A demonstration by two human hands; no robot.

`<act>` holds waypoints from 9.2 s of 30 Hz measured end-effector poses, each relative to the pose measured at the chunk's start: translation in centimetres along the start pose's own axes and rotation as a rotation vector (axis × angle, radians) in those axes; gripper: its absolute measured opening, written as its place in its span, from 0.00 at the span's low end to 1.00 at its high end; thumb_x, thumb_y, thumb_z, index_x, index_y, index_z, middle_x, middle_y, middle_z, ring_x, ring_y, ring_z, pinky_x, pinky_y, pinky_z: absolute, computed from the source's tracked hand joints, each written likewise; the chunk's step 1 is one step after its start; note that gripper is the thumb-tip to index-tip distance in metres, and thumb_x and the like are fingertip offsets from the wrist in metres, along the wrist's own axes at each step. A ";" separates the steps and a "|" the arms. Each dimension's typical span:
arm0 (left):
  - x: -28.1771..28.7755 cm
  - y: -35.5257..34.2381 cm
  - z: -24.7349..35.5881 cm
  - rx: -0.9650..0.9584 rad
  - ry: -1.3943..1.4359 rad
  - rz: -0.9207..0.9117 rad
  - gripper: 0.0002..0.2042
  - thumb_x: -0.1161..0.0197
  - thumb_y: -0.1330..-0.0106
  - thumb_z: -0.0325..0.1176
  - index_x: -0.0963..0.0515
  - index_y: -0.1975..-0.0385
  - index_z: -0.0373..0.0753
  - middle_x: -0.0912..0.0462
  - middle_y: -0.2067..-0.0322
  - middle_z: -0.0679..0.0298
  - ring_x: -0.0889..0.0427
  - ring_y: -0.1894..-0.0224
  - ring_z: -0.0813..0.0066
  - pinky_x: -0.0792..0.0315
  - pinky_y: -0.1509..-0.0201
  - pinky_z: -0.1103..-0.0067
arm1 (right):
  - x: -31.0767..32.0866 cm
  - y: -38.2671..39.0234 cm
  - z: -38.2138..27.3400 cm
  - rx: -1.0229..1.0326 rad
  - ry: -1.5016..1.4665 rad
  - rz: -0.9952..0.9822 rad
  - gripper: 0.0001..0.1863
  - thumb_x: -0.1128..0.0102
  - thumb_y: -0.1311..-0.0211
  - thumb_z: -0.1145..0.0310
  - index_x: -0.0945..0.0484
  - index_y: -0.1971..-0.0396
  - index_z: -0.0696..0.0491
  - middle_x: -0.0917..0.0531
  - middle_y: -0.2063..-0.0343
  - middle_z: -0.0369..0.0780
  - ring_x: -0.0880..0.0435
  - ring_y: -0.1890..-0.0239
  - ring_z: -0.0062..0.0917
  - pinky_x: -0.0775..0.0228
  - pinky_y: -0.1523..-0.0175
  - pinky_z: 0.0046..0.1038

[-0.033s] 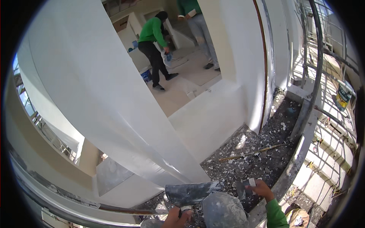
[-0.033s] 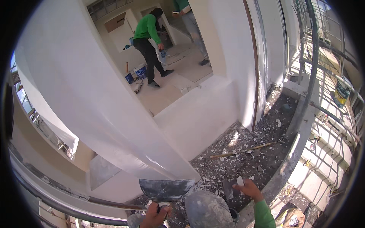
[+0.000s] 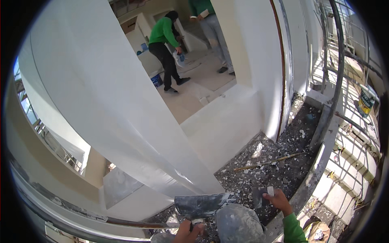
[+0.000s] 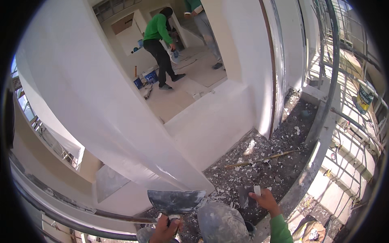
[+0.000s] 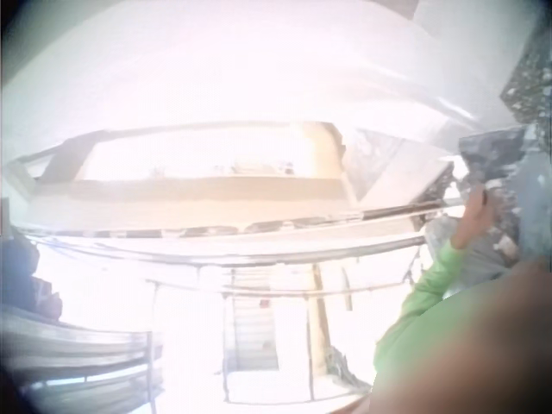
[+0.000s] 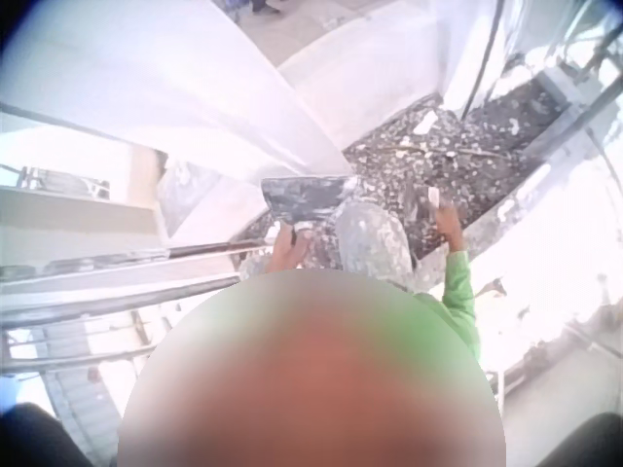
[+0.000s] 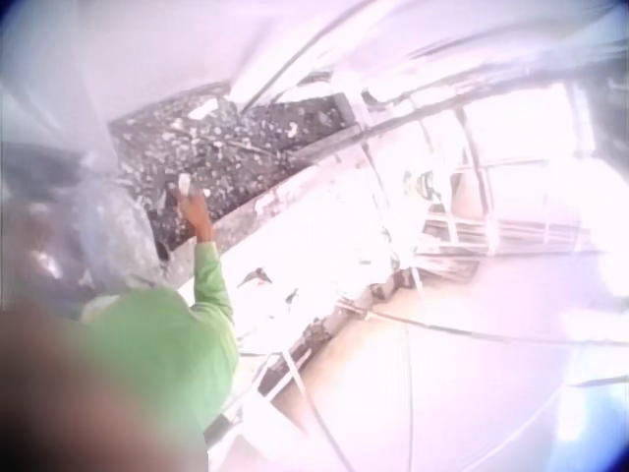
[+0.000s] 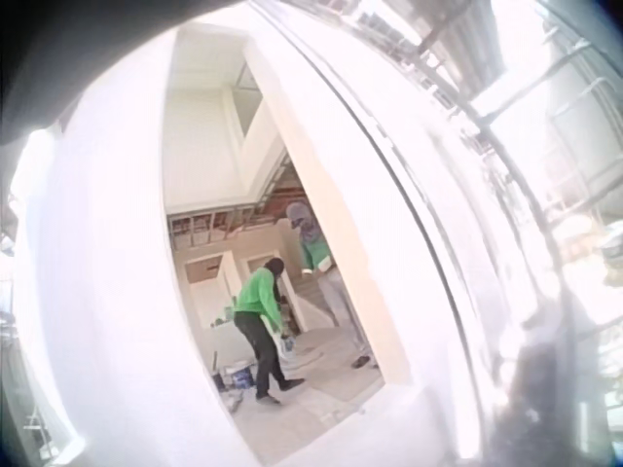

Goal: The person applies plaster to a white wall using a trowel and a hawk. They repeatedly scoop plaster from the hawk and smooth it onto the wall surface, working on a vertical section near a corner.

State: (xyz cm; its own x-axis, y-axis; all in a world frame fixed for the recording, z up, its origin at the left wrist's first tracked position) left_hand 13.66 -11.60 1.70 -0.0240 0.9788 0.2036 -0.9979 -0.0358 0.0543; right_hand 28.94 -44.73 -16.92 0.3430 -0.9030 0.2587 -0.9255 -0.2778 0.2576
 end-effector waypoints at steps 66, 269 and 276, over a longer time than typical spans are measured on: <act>10.3 5.4 -4.3 -0.432 0.290 0.862 0.13 0.55 0.26 0.33 0.41 0.47 0.38 0.31 0.68 0.61 0.28 0.75 0.77 0.28 0.77 0.80 | -19.2 7.6 -20.4 1.002 0.561 -0.201 0.12 0.30 0.54 0.67 0.27 0.77 0.51 0.23 0.79 0.35 0.24 0.80 0.31 0.36 0.76 0.30; 14.9 23.7 -6.2 -0.606 0.386 0.858 0.21 0.49 0.31 0.31 0.45 0.42 0.33 0.27 0.68 0.56 0.27 0.73 0.72 0.30 0.72 0.78 | -58.4 -11.8 -38.9 1.174 1.371 -0.707 0.15 0.51 0.46 0.78 0.23 0.58 0.61 0.21 0.60 0.52 0.21 0.57 0.48 0.30 0.51 0.40; 13.6 23.1 -5.4 -0.597 0.389 0.826 0.21 0.51 0.31 0.30 0.45 0.41 0.32 0.27 0.68 0.56 0.27 0.74 0.73 0.30 0.72 0.78 | -58.8 -15.8 -42.2 1.280 1.195 -0.421 0.17 0.52 0.48 0.81 0.23 0.56 0.61 0.27 0.50 0.51 0.23 0.54 0.49 0.30 0.50 0.39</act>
State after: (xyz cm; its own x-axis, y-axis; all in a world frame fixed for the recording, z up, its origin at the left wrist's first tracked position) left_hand -10.04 1.96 0.42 -0.6129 0.6984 -0.3696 -0.5311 -0.7104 -0.4618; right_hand 30.17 26.58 3.11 -0.0540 -0.1734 0.9834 -0.0936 -0.9796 -0.1779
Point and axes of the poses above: each hand's wrist, its own y-axis away from the middle knuckle, its own x-axis out of the back of the hand, z = x × y, the point moved 3 cm from there along -y, towards the middle knuckle
